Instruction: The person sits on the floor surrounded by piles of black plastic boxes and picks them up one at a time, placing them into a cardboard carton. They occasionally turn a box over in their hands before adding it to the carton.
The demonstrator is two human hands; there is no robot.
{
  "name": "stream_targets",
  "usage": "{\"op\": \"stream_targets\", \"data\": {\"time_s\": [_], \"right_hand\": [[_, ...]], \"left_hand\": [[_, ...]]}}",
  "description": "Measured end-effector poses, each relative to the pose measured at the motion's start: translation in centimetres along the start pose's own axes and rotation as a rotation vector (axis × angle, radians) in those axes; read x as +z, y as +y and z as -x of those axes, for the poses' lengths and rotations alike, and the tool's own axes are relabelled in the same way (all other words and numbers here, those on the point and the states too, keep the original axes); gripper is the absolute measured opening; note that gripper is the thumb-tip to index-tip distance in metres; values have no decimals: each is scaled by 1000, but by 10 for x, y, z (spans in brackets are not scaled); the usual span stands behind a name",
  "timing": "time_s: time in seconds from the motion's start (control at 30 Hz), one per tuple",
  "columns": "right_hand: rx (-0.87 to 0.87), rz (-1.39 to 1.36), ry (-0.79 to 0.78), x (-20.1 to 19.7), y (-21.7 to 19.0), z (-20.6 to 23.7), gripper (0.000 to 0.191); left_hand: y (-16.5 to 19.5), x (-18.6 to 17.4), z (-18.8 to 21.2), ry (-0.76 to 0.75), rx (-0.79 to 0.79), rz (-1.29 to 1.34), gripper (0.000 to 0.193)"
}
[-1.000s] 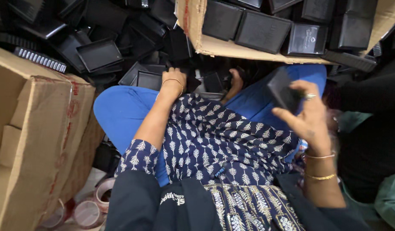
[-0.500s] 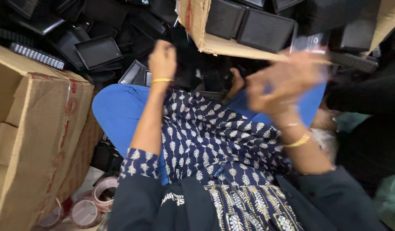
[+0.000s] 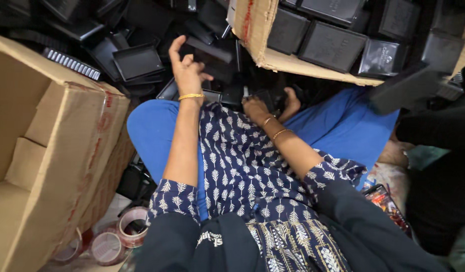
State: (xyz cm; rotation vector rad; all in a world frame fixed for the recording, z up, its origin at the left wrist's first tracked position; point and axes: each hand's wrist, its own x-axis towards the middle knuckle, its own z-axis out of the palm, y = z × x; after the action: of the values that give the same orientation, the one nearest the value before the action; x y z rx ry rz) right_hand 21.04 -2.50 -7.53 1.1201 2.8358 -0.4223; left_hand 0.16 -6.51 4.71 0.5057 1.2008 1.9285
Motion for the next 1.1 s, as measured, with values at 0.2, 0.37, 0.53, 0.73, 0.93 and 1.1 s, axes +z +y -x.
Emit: {"op": "stream_targets", "data": {"time_s": [0.2,0.37,0.53,0.73,0.93,1.1], "right_hand": [[-149,-115,81,-19,0,-3,24],[-192,-177,120,-26,-5,-6,35],[181,-281,56,-47,-1,19,63],[229,-307,160,-116,6,59,105],[271,-595,99,-113,20,65,101],[263,-1652,-148,-68,19,38,58]], "left_hand": [[-1,3,-1,-65,-184,176,44],[2,-5,-8,-1,-246,323,28],[17,-11,-11,-141,-45,605,51],[-8,-18,-2,-271,224,-1587,58],[-33,-13,-3,-344,80,-2141,30],[-13,-3,17,-382,209,-1681,30]]}}
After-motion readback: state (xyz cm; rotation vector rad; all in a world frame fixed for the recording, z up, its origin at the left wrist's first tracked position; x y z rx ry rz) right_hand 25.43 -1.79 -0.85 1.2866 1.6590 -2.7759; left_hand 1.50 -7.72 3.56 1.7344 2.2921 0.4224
